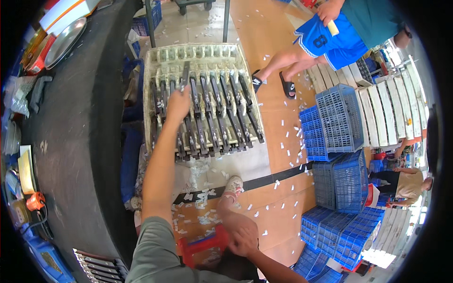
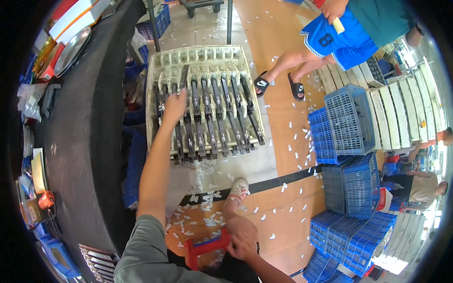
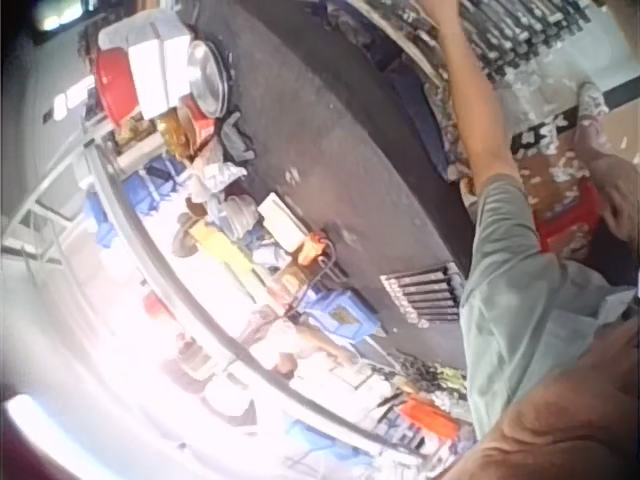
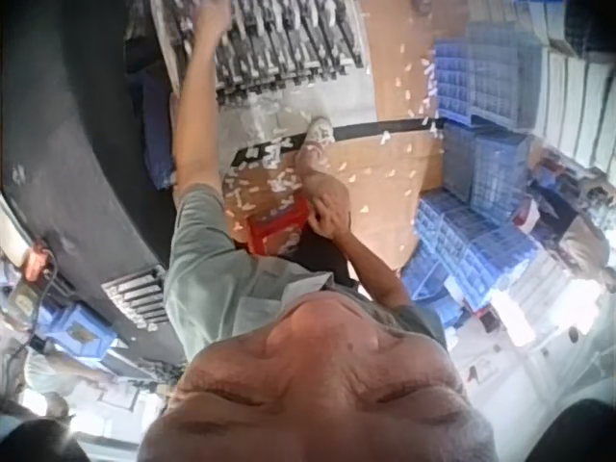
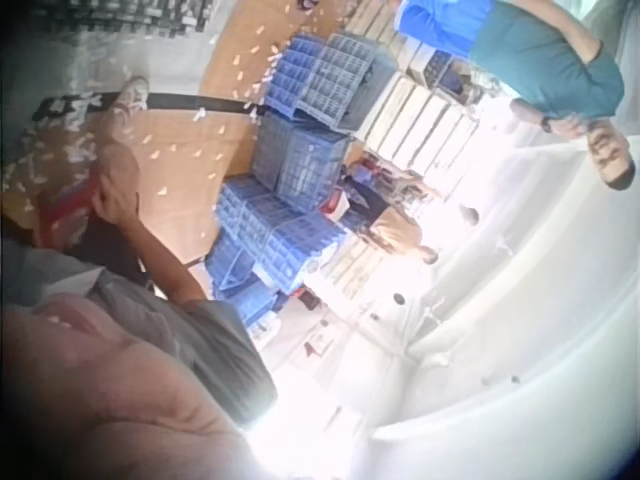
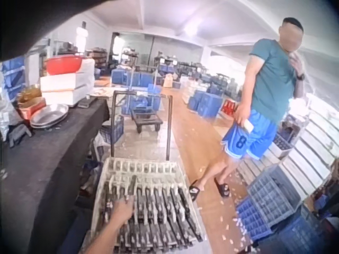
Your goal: The person assembles small metal brackets and plastic fasteners with screws into metal housings at a workbench. The parts are fastened together using an electric screwdriver.
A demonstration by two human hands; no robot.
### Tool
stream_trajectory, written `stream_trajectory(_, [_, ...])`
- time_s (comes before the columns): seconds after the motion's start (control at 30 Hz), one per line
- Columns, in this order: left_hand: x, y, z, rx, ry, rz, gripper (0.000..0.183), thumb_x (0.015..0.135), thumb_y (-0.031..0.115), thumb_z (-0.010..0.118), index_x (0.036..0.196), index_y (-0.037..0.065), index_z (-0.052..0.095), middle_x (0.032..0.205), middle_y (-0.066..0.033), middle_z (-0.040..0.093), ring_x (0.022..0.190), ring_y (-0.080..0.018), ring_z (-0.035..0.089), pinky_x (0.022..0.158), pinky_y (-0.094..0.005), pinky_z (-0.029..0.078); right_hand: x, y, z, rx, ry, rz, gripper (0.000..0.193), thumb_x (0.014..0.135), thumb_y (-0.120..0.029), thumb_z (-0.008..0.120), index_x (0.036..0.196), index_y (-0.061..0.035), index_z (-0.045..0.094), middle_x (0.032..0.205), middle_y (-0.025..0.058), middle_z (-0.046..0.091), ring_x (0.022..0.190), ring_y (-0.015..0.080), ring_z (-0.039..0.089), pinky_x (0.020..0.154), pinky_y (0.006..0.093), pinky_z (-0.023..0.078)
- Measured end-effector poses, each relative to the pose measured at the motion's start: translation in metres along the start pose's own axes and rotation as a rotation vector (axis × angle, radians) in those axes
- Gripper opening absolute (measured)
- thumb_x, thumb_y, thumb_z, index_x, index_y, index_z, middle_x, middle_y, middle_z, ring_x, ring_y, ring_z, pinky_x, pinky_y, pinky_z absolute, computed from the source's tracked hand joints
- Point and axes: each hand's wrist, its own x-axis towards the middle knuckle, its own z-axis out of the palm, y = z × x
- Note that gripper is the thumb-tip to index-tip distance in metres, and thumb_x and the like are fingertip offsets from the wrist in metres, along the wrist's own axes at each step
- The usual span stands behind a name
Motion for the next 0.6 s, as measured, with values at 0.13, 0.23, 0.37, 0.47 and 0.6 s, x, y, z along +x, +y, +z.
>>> stream_trajectory(0.13, [0.006,0.057,0.056,0.141,-0.106,0.051,0.065,0.098,0.05,0.037,0.098,-0.009,0.062,0.097,-0.0352,0.064,0.095,-0.0496,0.062,0.086,-0.0544,0.047,0.009,0.002,-0.011,0.016,0.004,0.034,0.022,0.068,-0.021,0.07,0.085,-0.0088,0.065,0.083,0.012,0.058,0.075,0.0317,0.057,0.07,0.0434,0.044])
stream_trajectory(0.23, [0.019,0.092,0.105,0.182,-0.204,0.059,0.06,0.099,0.048,0.036,0.108,-0.007,0.058,0.1,-0.0322,0.066,0.095,-0.048,0.064,0.087,-0.0549,0.048,0.024,0.001,-0.028,0.015,0.015,-0.02,0.021,0.069,-0.023,0.07,0.082,-0.0091,0.062,0.077,0.0095,0.054,0.071,0.0293,0.057,0.066,0.0409,0.043])
stream_trajectory(0.37, [0.044,0.129,0.166,0.152,-0.262,0.061,0.055,0.099,0.045,0.038,0.117,-0.006,0.052,0.1,-0.03,0.067,0.096,-0.0453,0.065,0.086,-0.0544,0.049,0.025,0.012,-0.036,0.056,-0.037,0.04,0.017,0.07,-0.022,0.07,0.081,-0.0102,0.062,0.076,0.0101,0.055,0.07,0.03,0.058,0.064,0.0425,0.045])
stream_trajectory(0.47, [0.074,0.141,0.206,0.156,-0.232,0.024,0.056,0.099,0.043,0.039,0.124,-0.007,0.046,0.102,-0.0292,0.067,0.098,-0.0433,0.066,0.087,-0.0527,0.05,0.021,0.026,-0.035,0.102,-0.046,0.056,0.014,0.071,-0.02,0.069,0.077,-0.0108,0.061,0.076,0.0106,0.055,0.069,0.0299,0.059,0.061,0.0427,0.046])
stream_trajectory(0.6, [0.108,0.125,0.247,0.113,-0.219,-0.1,0.084,0.094,0.054,0.047,0.146,-0.007,0.022,0.115,-0.0292,0.064,0.107,-0.041,0.064,0.093,-0.0509,0.048,0.023,0.033,-0.036,0.127,-0.011,0.066,0.016,0.07,-0.023,0.071,0.077,-0.0107,0.063,0.078,0.0111,0.057,0.069,0.031,0.059,0.062,0.0429,0.047])
